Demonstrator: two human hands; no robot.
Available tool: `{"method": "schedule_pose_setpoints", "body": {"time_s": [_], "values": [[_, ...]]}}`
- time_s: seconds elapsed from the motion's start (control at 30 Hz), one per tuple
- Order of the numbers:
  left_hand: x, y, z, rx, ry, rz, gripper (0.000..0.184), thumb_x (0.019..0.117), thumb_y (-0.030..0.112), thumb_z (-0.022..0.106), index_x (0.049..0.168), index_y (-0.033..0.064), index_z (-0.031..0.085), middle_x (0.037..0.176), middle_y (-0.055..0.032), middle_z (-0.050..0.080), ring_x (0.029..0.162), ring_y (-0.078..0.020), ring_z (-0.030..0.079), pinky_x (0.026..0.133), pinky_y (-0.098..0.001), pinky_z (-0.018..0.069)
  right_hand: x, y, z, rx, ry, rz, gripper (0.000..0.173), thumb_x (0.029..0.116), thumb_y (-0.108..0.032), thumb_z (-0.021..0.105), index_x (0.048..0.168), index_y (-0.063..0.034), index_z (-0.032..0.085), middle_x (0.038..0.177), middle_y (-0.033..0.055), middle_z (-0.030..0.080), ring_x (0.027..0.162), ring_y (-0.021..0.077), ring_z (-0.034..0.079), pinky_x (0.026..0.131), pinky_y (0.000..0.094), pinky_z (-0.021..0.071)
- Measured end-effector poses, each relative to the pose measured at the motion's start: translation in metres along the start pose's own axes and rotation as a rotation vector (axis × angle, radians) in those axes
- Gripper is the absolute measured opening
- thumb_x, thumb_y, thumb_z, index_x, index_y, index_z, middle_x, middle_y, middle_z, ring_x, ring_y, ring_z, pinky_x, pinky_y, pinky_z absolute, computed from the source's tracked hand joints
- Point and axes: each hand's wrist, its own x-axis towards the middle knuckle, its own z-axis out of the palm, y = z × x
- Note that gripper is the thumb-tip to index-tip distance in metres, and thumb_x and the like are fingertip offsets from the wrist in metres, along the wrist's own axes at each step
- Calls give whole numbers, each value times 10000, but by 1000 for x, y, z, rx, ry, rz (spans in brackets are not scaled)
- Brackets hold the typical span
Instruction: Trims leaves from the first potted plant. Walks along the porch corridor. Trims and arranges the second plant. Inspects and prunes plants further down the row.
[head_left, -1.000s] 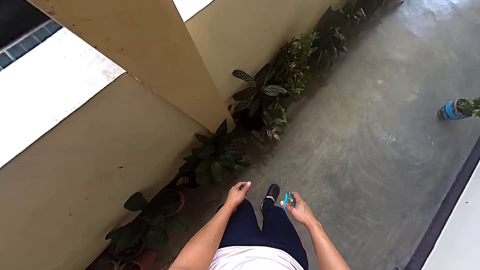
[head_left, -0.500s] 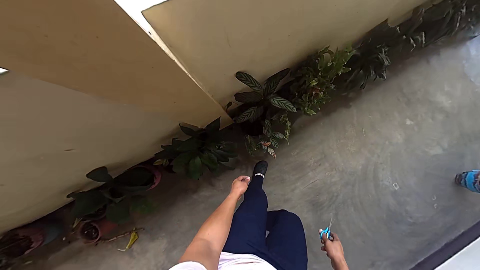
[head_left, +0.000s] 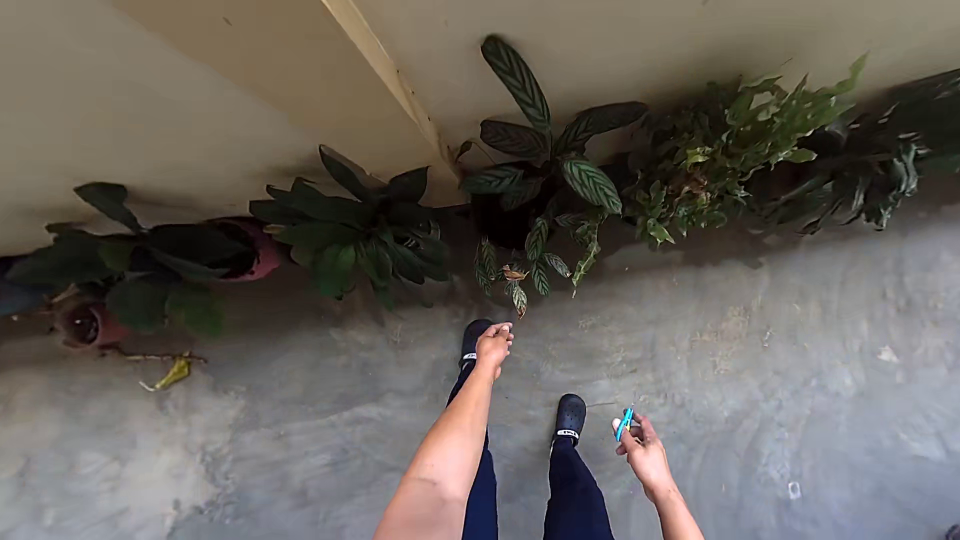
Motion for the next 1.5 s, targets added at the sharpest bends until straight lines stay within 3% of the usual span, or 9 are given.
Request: {"method": "schedule_pose_setpoints", "body": {"time_s": [0.3,0.5,0.73,0.93,1.03,1.17,1.33,1.43,1.5], "values": [[141,-36,56,-253,83,54,384,1134,226,407,1453,31,493,1392,-208,576,1190,-308,595,973,-466,492,163,74,25,-241,-128,-90,611,996,-323,680,1480,-25,454,1005,123,681,719,170,664,669,348,574],[213,20,58,-590,-31,287,357,1103,157,417,1428,17,458,1360,-182,549,1149,-256,569,949,-432,500,289,25,106,-930,-399,-320,711,984,-486,648,1537,-98,427,1222,192,668,1081,350,666,973,566,508],[217,37,44,-637,-208,491,320,1112,190,375,1355,36,516,1242,-101,594,1062,-143,577,908,-310,502,334,-21,186,-1212,-342,-595,678,989,-477,642,1540,-144,429,1376,191,593,1185,361,638,1002,566,504],[253,-15,52,-675,-212,578,309,1087,96,451,1368,-18,505,1237,-150,583,1025,-188,582,889,-342,512,336,31,192,-1489,-475,-483,664,979,-486,653,1474,-78,481,1300,249,625,1205,423,618,1003,617,481],[236,-61,35,-596,-232,559,382,1105,91,429,1467,-32,428,1437,-187,508,1205,-222,558,1016,-357,486,331,51,191,-1613,-523,-397,663,978,-487,655,1457,-62,487,1298,263,627,1240,430,602,1013,623,471],[171,-131,10,-484,-250,368,261,1080,51,464,1316,-41,528,1137,-122,614,982,-154,593,861,-300,505,333,61,190,-1629,-535,-387,662,972,-482,668,1449,-54,498,1277,263,637,1218,439,612,1003,628,473],[124,-222,11,-338,-599,117,338,1073,164,547,1400,102,491,1074,-48,689,852,-113,662,701,-261,518,317,51,169,-1382,-436,-513,545,976,-324,700,1365,34,566,1245,270,639,1162,376,625,1030,541,463],[105,-264,11,70,-924,381,687,979,128,669,1558,94,301,1239,-169,659,941,-196,688,781,-353,566,266,43,135,-1007,-385,-763,483,977,-192,662,1360,83,561,1281,210,650,1171,204,627,1050,357,470],[87,-266,0,446,-1262,532,615,989,82,642,1534,-3,370,1254,-255,645,1000,-285,684,891,-456,556,317,69,106,-910,-415,-1255,657,944,-351,641,1373,135,536,1275,234,671,1176,164,655,1006,226,490]]}}
